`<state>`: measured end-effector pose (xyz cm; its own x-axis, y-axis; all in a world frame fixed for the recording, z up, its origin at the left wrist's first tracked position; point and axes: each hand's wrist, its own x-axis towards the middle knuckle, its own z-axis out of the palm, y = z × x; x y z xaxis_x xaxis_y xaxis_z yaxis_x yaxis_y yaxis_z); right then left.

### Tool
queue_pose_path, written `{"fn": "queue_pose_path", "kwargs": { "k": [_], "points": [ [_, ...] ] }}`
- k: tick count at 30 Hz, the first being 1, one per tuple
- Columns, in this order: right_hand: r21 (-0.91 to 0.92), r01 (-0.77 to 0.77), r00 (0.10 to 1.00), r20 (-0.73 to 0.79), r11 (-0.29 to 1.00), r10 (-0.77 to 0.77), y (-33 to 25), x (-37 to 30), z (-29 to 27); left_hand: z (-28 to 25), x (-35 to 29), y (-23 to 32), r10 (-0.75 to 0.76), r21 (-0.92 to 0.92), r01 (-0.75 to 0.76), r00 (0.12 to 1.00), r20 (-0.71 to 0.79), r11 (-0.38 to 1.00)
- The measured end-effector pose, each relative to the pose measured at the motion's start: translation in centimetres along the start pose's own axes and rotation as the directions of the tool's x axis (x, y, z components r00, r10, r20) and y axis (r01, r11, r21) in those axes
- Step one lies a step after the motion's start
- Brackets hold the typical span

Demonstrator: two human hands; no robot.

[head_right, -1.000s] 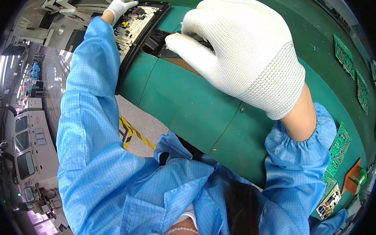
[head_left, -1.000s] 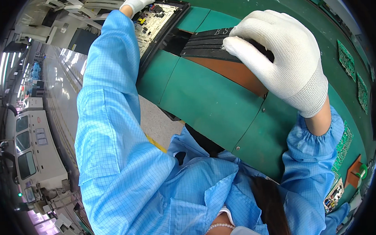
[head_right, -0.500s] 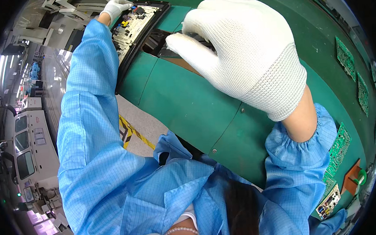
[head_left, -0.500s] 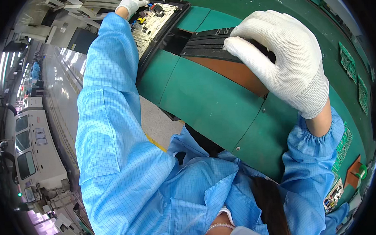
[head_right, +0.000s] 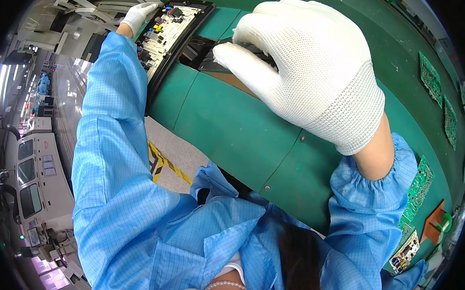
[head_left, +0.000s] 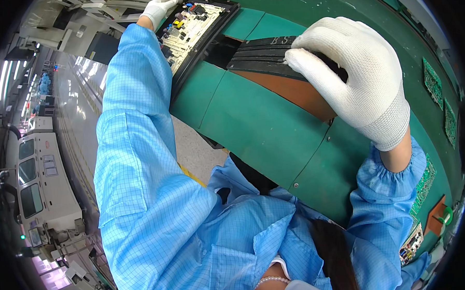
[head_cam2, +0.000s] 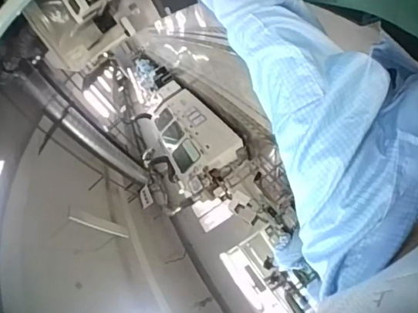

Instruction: Assembling electronic components onto circuit boards at a manual assembly station.

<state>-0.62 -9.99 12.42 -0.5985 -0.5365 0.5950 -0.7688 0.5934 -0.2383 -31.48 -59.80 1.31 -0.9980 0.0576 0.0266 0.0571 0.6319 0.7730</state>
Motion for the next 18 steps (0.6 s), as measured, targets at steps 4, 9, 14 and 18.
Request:
{"fn": "queue_pose_path", "kwargs": {
  "k": [4, 9, 14, 18],
  "points": [
    [0.002, -0.021, 0.999, 0.034, 1.000, 0.021, -0.2, 0.3, 0.0, 0.5, -1.2, 0.2, 0.057, -0.001, -0.057, 0.998, 0.003, 0.998],
    [-0.026, -0.003, 0.999, 0.032, 1.000, 0.004, -0.1, 0.3, 0.0, 2.6, -3.3, 4.2, 0.172, 0.156, -0.172, 0.985, 0.011, 0.973],
    [-0.006, -0.014, 1.000, 0.027, 1.000, 0.014, -0.1, 0.1, -0.1, 3.0, -3.9, 5.3, 0.203, 0.217, -0.201, 0.979, 0.011, 0.955],
    [0.011, -0.007, 0.999, 0.032, 1.000, 0.007, -0.1, 0.3, -0.1, 2.6, -3.2, 4.3, 0.320, -0.172, -0.297, 0.939, 0.123, 0.939]
  ]
}}
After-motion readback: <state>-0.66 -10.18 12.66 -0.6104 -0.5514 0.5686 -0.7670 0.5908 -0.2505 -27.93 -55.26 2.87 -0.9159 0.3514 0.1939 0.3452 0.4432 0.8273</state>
